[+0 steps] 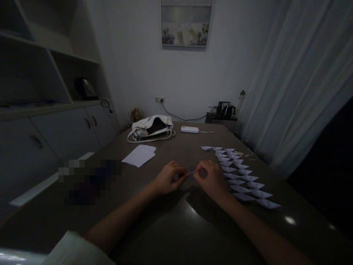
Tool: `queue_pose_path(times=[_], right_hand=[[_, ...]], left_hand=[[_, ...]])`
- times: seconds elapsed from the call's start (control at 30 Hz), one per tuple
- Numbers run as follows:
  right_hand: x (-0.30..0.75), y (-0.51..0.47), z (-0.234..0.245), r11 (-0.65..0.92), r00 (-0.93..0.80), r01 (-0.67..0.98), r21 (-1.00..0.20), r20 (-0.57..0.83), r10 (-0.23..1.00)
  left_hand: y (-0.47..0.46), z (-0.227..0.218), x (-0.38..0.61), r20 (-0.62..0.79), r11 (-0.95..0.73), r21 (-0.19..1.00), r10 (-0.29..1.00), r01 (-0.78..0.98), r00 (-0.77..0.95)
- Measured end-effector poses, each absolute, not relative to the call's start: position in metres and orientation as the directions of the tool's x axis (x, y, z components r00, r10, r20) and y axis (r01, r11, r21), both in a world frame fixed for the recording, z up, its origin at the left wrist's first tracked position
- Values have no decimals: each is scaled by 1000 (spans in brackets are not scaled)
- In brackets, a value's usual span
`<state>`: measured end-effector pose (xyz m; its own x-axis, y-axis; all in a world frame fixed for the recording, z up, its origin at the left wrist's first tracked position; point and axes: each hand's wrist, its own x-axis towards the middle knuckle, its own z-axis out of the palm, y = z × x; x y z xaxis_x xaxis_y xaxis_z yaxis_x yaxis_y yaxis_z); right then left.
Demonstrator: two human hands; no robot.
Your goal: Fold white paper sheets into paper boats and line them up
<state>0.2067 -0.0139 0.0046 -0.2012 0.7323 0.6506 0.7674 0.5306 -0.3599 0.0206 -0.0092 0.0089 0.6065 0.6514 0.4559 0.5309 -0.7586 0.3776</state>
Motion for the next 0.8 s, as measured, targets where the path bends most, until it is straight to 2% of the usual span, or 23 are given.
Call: queue_pose_path(times=[0.43, 0.57, 0.8], right_hand=[[221, -6, 13, 512, -181, 802, -309, 691, 700], [228, -4, 25, 483, -21, 736, -475, 697, 717], [199, -17, 6, 482, -202, 576, -660, 456, 867]], left_hand=[[-11, 13, 18, 506, -752, 406, 658, 520, 557], [-5, 10, 11, 522, -727, 408, 682, 552, 512], [-3, 3, 16, 511, -750, 134, 612, 648, 604]])
